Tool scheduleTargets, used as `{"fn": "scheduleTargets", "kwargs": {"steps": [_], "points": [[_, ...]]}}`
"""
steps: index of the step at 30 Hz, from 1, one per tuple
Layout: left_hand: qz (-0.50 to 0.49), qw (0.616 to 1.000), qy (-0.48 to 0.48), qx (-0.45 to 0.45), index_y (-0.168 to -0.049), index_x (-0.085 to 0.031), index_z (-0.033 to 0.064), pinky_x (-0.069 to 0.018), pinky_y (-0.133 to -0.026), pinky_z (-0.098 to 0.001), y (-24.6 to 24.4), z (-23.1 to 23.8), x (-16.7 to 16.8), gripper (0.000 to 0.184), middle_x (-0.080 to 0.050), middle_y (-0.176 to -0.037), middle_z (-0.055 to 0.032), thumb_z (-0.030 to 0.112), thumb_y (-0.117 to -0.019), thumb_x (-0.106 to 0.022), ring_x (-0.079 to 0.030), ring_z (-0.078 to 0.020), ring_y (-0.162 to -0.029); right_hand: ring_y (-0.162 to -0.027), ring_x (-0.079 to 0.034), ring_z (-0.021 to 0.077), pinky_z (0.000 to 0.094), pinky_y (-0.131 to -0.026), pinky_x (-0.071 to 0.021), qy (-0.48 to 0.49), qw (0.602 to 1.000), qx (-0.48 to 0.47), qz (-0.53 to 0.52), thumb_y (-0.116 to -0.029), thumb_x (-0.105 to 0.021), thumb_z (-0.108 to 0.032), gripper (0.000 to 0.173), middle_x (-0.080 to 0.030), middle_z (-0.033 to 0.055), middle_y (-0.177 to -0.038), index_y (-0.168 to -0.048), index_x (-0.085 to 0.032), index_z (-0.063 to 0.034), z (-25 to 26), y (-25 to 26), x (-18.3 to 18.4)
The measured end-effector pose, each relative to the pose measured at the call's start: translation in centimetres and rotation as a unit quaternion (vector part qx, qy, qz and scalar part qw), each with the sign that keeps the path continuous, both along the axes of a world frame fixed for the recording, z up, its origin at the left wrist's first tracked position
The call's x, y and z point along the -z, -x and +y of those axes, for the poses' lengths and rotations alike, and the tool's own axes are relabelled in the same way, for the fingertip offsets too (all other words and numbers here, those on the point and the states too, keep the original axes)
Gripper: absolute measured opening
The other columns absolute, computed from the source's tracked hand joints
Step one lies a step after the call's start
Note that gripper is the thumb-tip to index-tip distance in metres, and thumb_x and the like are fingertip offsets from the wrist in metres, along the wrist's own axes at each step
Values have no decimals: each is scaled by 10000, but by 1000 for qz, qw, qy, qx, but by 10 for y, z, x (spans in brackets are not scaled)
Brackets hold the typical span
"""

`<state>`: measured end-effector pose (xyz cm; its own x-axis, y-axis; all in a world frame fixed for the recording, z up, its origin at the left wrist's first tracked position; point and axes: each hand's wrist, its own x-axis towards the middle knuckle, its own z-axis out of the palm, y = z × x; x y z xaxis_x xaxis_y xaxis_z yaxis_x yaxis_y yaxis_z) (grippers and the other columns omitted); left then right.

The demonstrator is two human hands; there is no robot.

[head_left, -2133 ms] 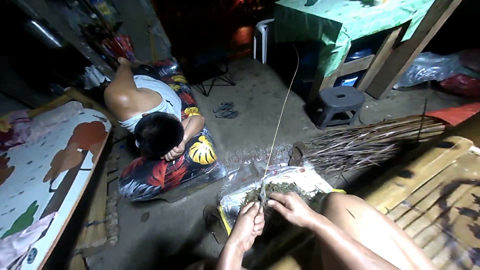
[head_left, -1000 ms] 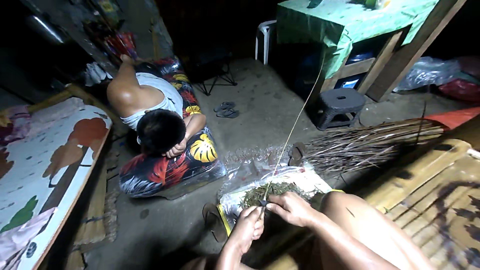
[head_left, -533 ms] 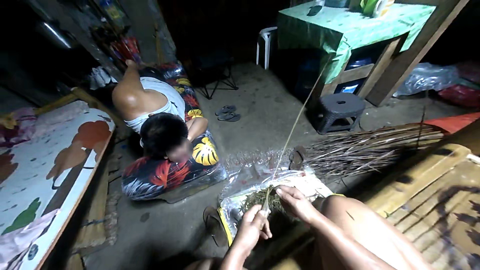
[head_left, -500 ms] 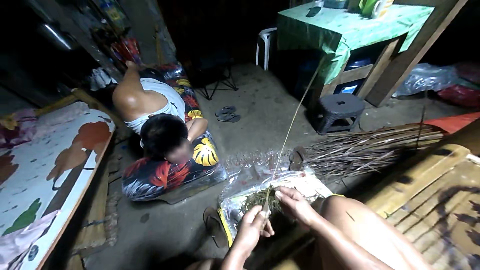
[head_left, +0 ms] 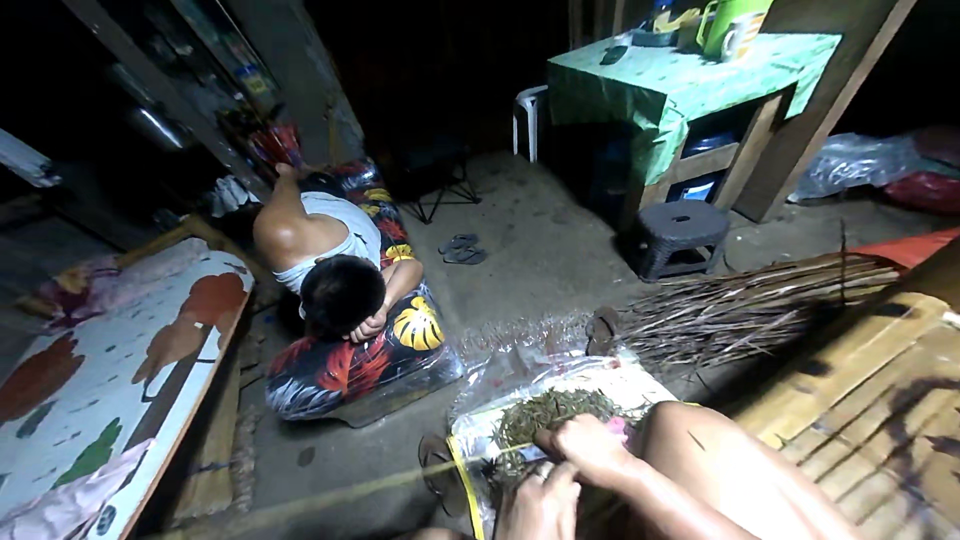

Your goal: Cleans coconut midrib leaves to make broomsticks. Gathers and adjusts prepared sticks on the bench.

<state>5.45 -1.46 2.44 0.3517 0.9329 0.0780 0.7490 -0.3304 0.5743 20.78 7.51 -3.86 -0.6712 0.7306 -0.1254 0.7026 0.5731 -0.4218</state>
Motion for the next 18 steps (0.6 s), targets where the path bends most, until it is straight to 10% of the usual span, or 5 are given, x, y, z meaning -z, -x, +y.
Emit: {"fn": "scheduleTargets", "kwargs": {"steps": [3, 5, 11, 14, 18], "points": [[-16, 975, -217, -38, -1061, -779, 20, -568, -985, -403, -6, -6, -8, 200, -760, -1099, -129, 86, -942, -633, -716, -289, -1103, -732, -711, 377, 566, -640, -550, -126, 988, -5, 90, -875, -667, -10, 72, -711, 180, -794, -852, -736, -8, -17, 6, 0], [63, 973, -195, -108, -1143, -756, 5, -537, -1014, -482, -2, -5, -16, 261, -724, -1208, -170, 117, -943, -630, -662, -368, -1201, -648, -704, 332, 507, -546, -557, -213, 969, -11, 124, -799, -727, 8, 63, -695, 142, -735, -831, -744, -44, -20, 10, 3], [286, 903, 255, -193, -1381, -623, 99, -553, -898, -551, 9, 3, -43, 355, -713, -1163, -208, 159, -1072, -459, -698, -391, -1084, -758, -726, 335, 491, -627, -582, -203, 975, -12, 86, -913, -651, -37, 223, -721, 136, -849, -1107, -737, -105, -13, 9, 13], [240, 911, 238, -236, -1351, -661, 108, -548, -922, -540, 14, -2, -34, 348, -729, -1124, -189, 116, -1060, -470, -704, -371, -1070, -818, -724, 396, 565, -701, -571, -108, 987, 13, 119, -943, -646, -133, 544, -736, 182, -981, -1478, -547, -141, -13, 7, 8], [72, 946, 140, -283, -1268, -707, 31, -559, -875, -485, 29, -7, -20, 328, -749, -957, -142, 29, -1031, -479, -722, -296, -890, -792, -703, 425, 628, -747, -541, -1, 978, 118, 169, -965, -665, -371, 767, -722, 194, -900, -1598, -336, -88, -7, -4, 4]]}}
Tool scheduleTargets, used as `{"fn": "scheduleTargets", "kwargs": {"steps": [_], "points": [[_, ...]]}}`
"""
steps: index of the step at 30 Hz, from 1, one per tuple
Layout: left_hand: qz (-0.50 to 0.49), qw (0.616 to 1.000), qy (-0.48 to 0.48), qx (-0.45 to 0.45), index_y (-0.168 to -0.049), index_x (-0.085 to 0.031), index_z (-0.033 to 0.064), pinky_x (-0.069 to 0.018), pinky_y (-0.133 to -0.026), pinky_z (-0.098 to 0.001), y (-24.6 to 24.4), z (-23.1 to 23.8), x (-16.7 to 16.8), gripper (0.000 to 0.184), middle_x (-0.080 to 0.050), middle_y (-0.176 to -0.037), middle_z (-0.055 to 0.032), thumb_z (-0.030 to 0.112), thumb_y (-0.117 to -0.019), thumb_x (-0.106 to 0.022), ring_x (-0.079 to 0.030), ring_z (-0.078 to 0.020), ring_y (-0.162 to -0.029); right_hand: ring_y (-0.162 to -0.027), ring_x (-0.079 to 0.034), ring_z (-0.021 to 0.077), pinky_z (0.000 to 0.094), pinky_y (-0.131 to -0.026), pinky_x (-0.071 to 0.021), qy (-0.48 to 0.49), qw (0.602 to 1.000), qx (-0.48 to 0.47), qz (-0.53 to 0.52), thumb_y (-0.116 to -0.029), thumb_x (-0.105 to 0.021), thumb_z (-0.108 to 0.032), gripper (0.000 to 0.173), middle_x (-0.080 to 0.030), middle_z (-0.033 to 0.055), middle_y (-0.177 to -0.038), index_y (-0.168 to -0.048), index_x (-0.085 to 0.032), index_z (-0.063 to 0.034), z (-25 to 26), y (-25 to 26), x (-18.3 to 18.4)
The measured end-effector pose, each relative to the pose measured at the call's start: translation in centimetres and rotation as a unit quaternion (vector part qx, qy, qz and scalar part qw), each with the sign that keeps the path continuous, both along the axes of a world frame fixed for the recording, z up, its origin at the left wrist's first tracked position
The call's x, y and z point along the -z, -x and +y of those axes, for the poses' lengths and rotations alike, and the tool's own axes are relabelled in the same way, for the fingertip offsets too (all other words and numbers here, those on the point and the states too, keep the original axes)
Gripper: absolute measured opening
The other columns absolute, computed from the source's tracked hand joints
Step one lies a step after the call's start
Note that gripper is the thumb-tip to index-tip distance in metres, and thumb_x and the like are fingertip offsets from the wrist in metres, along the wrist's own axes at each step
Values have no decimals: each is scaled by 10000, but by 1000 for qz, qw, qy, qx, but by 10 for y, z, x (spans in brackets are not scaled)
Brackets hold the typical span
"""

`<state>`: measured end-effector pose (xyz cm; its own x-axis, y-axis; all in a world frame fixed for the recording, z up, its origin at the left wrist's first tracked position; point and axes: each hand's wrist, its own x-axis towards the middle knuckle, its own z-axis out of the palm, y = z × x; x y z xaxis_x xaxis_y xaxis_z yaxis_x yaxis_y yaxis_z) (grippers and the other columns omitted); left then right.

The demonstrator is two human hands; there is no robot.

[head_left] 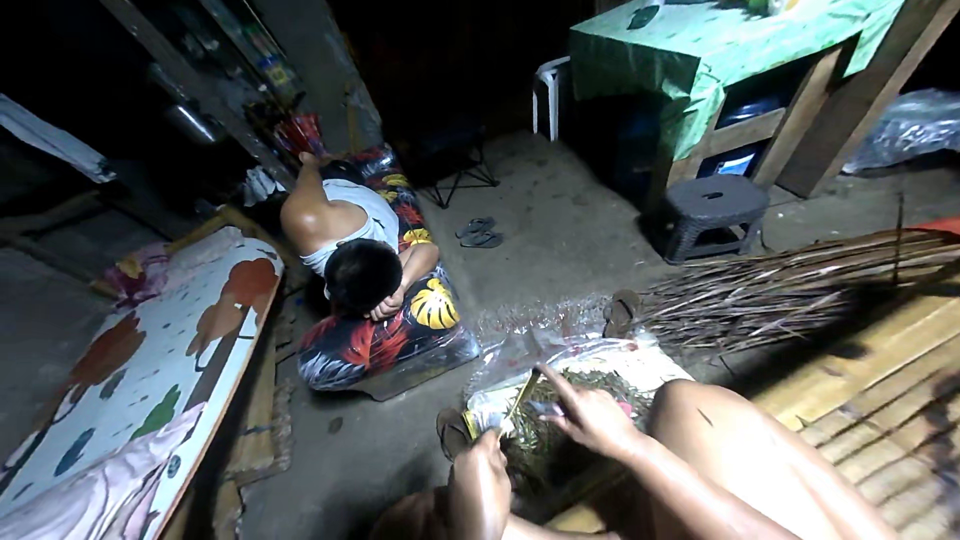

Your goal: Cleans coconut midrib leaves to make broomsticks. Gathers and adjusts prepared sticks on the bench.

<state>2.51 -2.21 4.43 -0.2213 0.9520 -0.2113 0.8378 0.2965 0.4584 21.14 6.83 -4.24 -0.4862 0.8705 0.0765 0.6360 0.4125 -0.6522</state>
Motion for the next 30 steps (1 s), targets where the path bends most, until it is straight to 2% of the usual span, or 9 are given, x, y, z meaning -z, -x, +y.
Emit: {"fn": "scheduleTargets", "kwargs": {"steps": [3, 8, 11, 14, 16, 19, 23, 27, 30], "points": [[-41, 999, -24, -22, -1246, -714, 22, -560, -808, -429, 2, -1, 4, 314, -741, -891, -106, 23, -1027, -489, -704, -231, -794, -849, -679, 398, 610, -815, -526, 107, 992, 56, 44, -1010, -539, -502, 740, -691, 183, -940, -1591, -325, -95, 3, -7, -10], [-80, 997, 2, -16, -1258, -707, 22, -552, -809, -386, -6, -1, 9, 324, -724, -862, -89, 35, -1033, -474, -685, -194, -786, -917, -683, 390, 603, -822, -511, 133, 990, -17, 50, -1057, -396, -402, 476, -686, 199, -964, -1269, -606, -32, -11, 6, -15], [-95, 995, -4, -18, -1254, -709, 20, -549, -787, -370, -7, -2, 12, 329, -713, -832, -82, 18, -1023, -475, -674, -178, -758, -972, -694, 400, 597, -825, -522, 82, 996, -3, 26, -1073, -385, -370, 445, -698, 205, -1026, -1197, -642, -29, -17, 15, -11], [-104, 994, -6, -25, -1254, -707, 21, -549, -771, -364, -6, -3, 13, 331, -708, -819, -75, 11, -1019, -476, -668, -166, -741, -911, -724, 385, 578, -744, -558, -17, 998, 44, 41, -1057, -435, -345, 419, -724, 185, -1008, -1137, -695, -27, -19, 22, -2], [-108, 994, -6, -28, -1247, -711, 21, -546, -763, -359, -5, -5, 14, 328, -705, -812, -69, 11, -1021, -474, -664, -161, -735, -955, -716, 401, 594, -783, -546, 16, 997, 68, 21, -1065, -436, -341, 420, -723, 199, -1058, -1180, -687, -25, -15, 21, -3], [-122, 992, 3, -30, -1241, -710, 20, -538, -759, -344, -5, -6, 14, 323, -695, -803, -62, 13, -1026, -469, -653, -149, -730, -1118, -670, 406, 606, -954, -489, 149, 985, 88, -13, -1088, -416, -378, 486, -692, 206, -1216, -1447, -544, -78, 2, 15, -12], [-129, 991, 18, -30, -1253, -702, 18, -539, -760, -332, -8, -6, 14, 326, -696, -811, -62, 6, -1029, -466, -653, -144, -734, -1066, -672, 398, 599, -972, -477, 213, 971, 103, 23, -1079, -439, -389, 605, -697, 204, -1155, -1624, -293, -171, 10, 15, -7], [-142, 989, 29, -23, -1281, -683, 16, -535, -756, -352, -6, -8, 19, 334, -686, -831, -83, 22, -1030, -463, -641, -166, -737, -1076, -682, 378, 610, -955, -485, 182, 978, 92, 52, -1087, -419, -369, 492, -708, 177, -1182, -1548, -454, -201, 17, 10, 1], [-150, 988, 26, -13, -1279, -687, 16, -545, -742, -370, -3, -11, 28, 320, -702, -840, -103, 42, -1019, -501, -648, -175, -710, -1097, -680, 380, 619, -957, -483, 160, 978, 117, 70, -1094, -412, -329, 430, -708, 184, -1188, -1443, -570, -133, 21, 8, 3]]}}
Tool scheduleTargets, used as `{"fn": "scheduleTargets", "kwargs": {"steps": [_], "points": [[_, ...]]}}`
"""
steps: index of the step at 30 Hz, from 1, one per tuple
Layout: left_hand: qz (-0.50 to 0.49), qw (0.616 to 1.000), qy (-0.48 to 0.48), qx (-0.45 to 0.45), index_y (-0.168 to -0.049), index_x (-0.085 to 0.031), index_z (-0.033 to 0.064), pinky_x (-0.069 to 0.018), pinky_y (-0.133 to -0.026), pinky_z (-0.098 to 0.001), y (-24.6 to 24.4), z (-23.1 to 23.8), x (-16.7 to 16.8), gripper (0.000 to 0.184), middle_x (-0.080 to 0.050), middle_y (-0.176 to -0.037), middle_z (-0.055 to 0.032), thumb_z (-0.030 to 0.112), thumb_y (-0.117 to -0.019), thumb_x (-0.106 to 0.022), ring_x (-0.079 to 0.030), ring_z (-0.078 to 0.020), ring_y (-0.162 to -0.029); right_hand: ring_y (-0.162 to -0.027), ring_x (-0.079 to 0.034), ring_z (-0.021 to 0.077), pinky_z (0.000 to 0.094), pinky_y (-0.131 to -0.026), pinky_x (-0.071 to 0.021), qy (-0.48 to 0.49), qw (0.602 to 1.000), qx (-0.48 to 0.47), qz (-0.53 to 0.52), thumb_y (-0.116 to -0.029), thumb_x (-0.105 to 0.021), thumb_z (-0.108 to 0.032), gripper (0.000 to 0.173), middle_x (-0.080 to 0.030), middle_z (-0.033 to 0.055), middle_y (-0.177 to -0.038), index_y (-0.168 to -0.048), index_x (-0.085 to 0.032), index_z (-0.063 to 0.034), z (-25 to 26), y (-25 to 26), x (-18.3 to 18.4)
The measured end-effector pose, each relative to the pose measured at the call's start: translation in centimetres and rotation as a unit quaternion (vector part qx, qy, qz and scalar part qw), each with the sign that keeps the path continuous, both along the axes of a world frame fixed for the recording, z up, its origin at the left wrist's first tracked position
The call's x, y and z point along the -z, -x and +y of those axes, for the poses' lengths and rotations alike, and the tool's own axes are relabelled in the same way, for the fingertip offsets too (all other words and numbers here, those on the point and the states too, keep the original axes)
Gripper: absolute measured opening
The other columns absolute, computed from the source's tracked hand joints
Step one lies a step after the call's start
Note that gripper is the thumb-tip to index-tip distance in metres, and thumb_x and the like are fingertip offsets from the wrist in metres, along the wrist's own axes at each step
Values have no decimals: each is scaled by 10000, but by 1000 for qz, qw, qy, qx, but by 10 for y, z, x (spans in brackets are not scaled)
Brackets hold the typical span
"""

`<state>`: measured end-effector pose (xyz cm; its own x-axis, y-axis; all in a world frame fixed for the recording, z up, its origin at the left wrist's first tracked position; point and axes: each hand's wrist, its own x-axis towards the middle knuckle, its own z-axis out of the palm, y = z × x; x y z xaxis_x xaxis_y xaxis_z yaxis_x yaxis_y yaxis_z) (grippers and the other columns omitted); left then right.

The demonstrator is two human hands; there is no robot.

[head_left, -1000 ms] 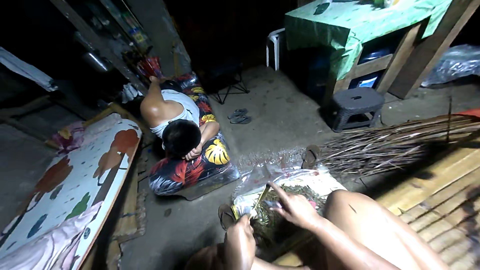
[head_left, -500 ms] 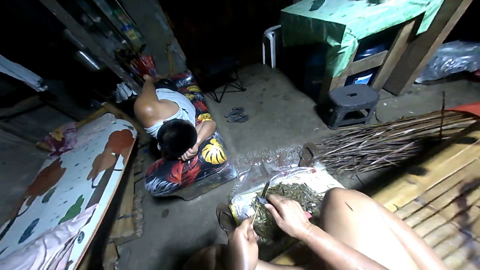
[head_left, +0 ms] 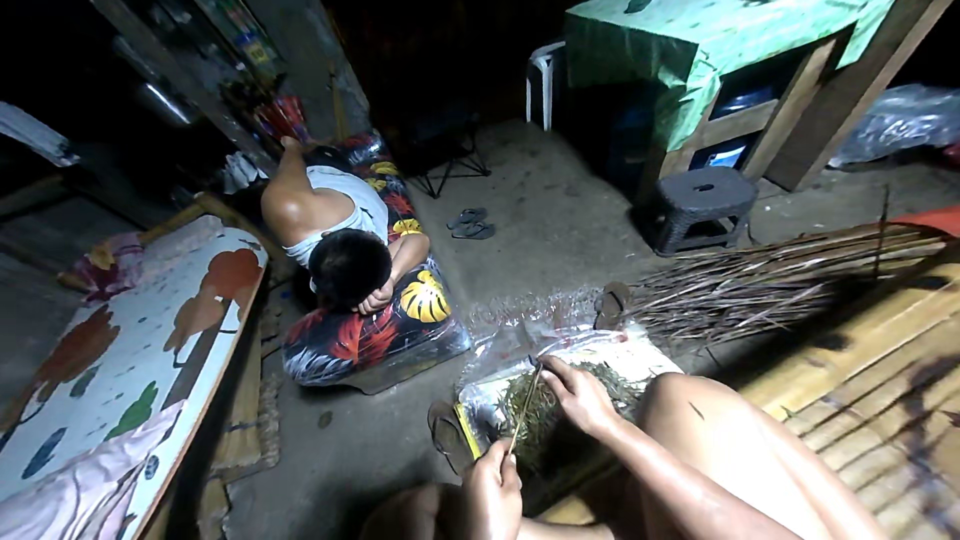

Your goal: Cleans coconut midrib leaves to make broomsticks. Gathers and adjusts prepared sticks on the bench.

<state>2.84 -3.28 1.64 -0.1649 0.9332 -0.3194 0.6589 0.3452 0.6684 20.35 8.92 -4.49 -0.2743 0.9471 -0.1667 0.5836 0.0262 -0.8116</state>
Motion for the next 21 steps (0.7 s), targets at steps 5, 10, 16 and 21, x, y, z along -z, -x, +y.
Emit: {"fn": "scheduleTargets", "kwargs": {"steps": [5, 10, 16, 21], "points": [[14, 1000, 14, -16, -1267, -696, 20, -550, -709, -364, 3, 8, 0, 315, -701, -826, -99, 46, -1045, -474, -650, -174, -685, -610, -509, 106, 300, -585, -461, 86, 965, 64, 237, -1078, -460, -195, 380, -574, 51, -819, -1399, -521, -2, -3, 1, 11], [49, 999, 9, -20, -1262, -714, 40, -559, -778, -390, 0, 21, -2, 316, -725, -859, -106, 60, -1042, -489, -682, -199, -749, -968, -685, 351, 586, -893, -515, 47, 992, -114, 26, -1059, -451, -368, 457, -705, 182, -1040, -1392, -590, -87, -30, 9, -10], [77, 997, -14, -9, -1265, -716, 30, -561, -788, -415, -8, 19, -2, 325, -727, -842, -126, 47, -1029, -493, -692, -227, -751, -1109, -673, 396, 596, -931, -503, 14, 989, -70, -127, -1090, -399, -381, 459, -697, 196, -1192, -1383, -597, -88, -26, 18, -21], [58, 998, 5, 1, -1294, -697, 28, -555, -804, -411, -9, 12, -5, 340, -728, -881, -134, 48, -1034, -480, -685, -228, -768, -1116, -662, 412, 609, -983, -472, 80, 993, -23, -87, -1092, -418, -393, 571, -690, 202, -1216, -1623, -309, -214, -1, 3, -13]]}}
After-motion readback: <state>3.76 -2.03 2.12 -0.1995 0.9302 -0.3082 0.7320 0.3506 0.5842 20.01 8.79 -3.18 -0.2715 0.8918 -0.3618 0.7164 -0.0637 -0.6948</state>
